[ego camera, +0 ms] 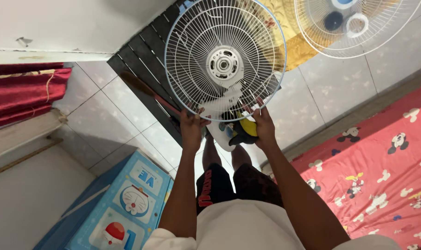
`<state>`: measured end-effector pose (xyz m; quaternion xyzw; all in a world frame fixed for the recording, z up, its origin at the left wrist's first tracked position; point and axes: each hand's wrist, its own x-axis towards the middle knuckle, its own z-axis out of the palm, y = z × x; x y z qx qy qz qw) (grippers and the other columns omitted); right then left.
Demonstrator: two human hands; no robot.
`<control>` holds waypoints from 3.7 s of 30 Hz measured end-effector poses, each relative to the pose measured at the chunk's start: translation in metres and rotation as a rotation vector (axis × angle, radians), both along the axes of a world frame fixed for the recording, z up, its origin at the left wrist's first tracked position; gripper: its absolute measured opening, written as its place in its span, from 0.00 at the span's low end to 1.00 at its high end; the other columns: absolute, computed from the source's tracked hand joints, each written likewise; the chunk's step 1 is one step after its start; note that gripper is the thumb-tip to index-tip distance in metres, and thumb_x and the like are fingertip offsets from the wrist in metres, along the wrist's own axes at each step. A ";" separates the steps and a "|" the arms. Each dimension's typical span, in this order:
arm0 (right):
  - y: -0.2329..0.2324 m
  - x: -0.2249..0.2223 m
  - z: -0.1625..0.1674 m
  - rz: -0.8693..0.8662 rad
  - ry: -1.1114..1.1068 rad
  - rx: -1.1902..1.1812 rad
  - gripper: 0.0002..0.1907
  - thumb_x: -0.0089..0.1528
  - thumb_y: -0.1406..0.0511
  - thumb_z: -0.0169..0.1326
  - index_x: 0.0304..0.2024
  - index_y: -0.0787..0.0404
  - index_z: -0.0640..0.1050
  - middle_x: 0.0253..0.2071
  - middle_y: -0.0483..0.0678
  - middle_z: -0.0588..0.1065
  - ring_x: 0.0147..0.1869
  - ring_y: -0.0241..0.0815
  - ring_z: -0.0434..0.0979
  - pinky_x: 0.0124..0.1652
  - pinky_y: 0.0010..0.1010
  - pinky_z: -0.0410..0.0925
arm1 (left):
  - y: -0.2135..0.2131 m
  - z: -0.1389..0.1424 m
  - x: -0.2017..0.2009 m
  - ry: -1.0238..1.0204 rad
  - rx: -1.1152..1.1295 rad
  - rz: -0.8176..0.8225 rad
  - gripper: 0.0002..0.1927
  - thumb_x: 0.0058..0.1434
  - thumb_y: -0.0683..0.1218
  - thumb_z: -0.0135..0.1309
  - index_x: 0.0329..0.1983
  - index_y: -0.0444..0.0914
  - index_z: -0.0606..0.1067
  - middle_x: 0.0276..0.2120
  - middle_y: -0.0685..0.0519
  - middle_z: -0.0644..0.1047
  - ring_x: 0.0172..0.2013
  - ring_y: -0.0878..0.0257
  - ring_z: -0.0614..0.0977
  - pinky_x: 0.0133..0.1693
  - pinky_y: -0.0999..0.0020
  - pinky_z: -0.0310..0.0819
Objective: The person wipes the round fan guard with a yellow cloth, detaches the front grille from the fan, and then uses a screwdriver on the fan motor housing while holding the fan body. The episode ends while the person is still working on the housing with the screwdriver.
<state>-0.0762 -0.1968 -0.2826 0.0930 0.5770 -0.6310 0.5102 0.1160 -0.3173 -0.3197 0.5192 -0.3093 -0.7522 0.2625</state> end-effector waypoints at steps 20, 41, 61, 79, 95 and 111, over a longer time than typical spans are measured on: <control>-0.002 -0.037 0.052 0.706 0.396 0.601 0.21 0.66 0.56 0.54 0.36 0.69 0.82 0.30 0.52 0.78 0.34 0.38 0.74 0.37 0.30 0.67 | -0.184 0.022 -0.002 -0.482 -0.578 -0.188 0.24 0.74 0.55 0.48 0.65 0.36 0.69 0.57 0.46 0.77 0.58 0.54 0.80 0.60 0.63 0.71; -0.016 0.112 0.075 1.173 0.316 -0.025 0.31 0.53 0.71 0.66 0.58 0.62 0.71 0.52 0.51 0.76 0.57 0.42 0.77 0.56 0.32 0.69 | 0.020 0.116 0.129 -0.702 -0.367 -0.761 0.18 0.52 0.42 0.66 0.48 0.42 0.82 0.38 0.45 0.75 0.41 0.46 0.78 0.44 0.56 0.74; -0.175 -0.093 0.056 0.604 1.011 0.008 0.13 0.70 0.61 0.54 0.51 0.62 0.79 0.47 0.50 0.82 0.50 0.40 0.80 0.51 0.32 0.70 | -0.156 0.085 -0.020 -0.644 -0.595 -0.325 0.25 0.72 0.56 0.44 0.65 0.38 0.70 0.60 0.42 0.73 0.48 0.45 0.79 0.52 0.53 0.72; -0.353 -0.175 0.007 1.340 0.987 0.230 0.27 0.69 0.45 0.46 0.44 0.57 0.85 0.41 0.54 0.83 0.48 0.49 0.82 0.51 0.42 0.71 | -0.302 0.032 -0.135 -0.333 -0.540 -0.656 0.20 0.72 0.56 0.46 0.42 0.36 0.80 0.26 0.48 0.78 0.27 0.59 0.77 0.36 0.60 0.72; -0.364 -0.198 -0.001 1.308 0.668 0.270 0.27 0.64 0.45 0.51 0.43 0.59 0.86 0.41 0.52 0.84 0.45 0.46 0.81 0.44 0.38 0.74 | -0.311 0.006 -0.132 -0.099 0.096 -0.403 0.22 0.70 0.52 0.47 0.57 0.32 0.79 0.41 0.46 0.84 0.35 0.60 0.83 0.40 0.60 0.78; -0.340 -0.199 -0.017 1.344 0.808 0.167 0.25 0.63 0.49 0.57 0.52 0.59 0.82 0.50 0.53 0.82 0.58 0.47 0.81 0.59 0.37 0.70 | -0.259 -0.006 -0.076 -0.362 -0.374 -0.662 0.26 0.65 0.53 0.56 0.65 0.41 0.71 0.50 0.49 0.80 0.51 0.60 0.80 0.53 0.62 0.73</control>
